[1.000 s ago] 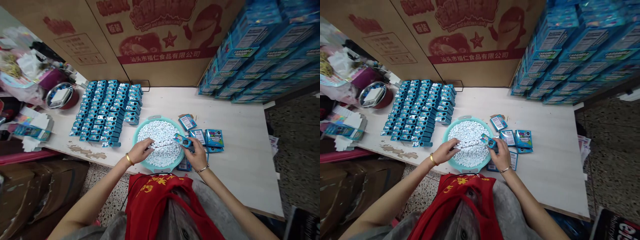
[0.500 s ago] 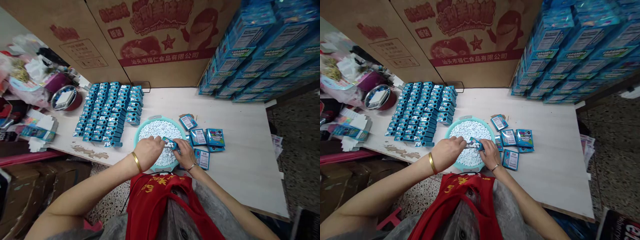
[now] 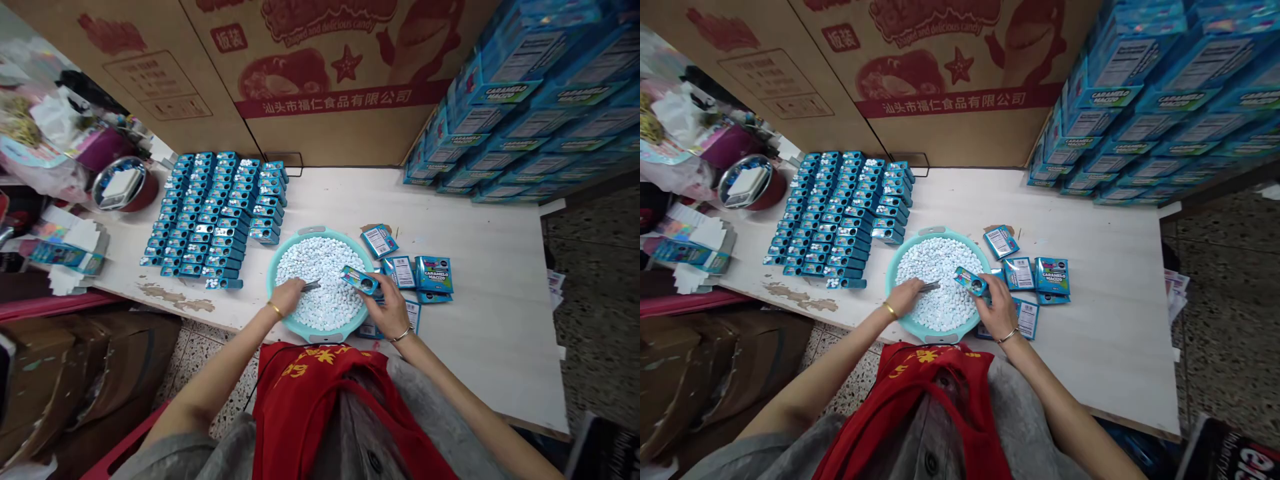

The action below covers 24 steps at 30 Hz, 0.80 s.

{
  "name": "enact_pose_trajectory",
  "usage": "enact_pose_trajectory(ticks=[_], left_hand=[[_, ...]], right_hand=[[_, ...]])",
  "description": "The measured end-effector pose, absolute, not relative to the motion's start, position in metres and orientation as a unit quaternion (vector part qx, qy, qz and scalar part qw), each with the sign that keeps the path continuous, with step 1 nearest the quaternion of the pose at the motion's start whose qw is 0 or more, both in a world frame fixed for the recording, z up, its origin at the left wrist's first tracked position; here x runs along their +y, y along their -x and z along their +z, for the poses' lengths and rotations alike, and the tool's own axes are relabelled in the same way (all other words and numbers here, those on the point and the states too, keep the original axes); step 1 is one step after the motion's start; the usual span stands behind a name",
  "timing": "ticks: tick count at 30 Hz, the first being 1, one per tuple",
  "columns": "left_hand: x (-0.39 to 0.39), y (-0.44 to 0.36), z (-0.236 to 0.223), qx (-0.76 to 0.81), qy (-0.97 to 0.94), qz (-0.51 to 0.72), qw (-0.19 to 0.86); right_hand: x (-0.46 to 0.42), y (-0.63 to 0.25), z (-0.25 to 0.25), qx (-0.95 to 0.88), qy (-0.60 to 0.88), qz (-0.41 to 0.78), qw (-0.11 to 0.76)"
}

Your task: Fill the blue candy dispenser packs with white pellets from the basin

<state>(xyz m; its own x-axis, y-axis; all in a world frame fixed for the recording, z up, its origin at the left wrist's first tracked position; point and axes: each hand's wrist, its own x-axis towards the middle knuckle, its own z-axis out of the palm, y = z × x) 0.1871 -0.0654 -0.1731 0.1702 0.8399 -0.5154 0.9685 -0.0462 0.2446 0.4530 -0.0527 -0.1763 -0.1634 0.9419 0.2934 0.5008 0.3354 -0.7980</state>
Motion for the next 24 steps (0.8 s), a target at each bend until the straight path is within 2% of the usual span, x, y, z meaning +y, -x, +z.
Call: enact_pose_trajectory(ticks=[3,7,11,14,19,24], left_hand=[[-0.064,-0.217,-0.204,0.627,-0.717,-0.065,0.299],[-0.064,-0.225,-0.208,0.623,-0.709,-0.008,0.330],[-0.071,-0.198,-0.177,0.582,-0.715,0.097,0.375],[-0.074,-0.181,-0.137,0.549,-0.742,0.123,0.365],[-0.067,-0.184,-0.070,0.506,-0.798,0.074,0.318],[-0.054,-0.216,-0.028,0.512,-0.824,-0.085,0.228]], right_hand=[[-0.051,-0.453,-0.172,-0.684,0.534,0.282,0.408],[-0.051,-0.455,-0.168,-0.650,0.566,0.295,0.413],[-0.052,-0.458,-0.170,-0.648,0.570,0.293,0.412],[-0.052,-0.456,-0.175,-0.670,0.556,0.277,0.407],[-0.055,-0.446,-0.182,-0.731,0.508,0.253,0.378],[-0.059,-0.434,-0.183,-0.770,0.465,0.238,0.365]])
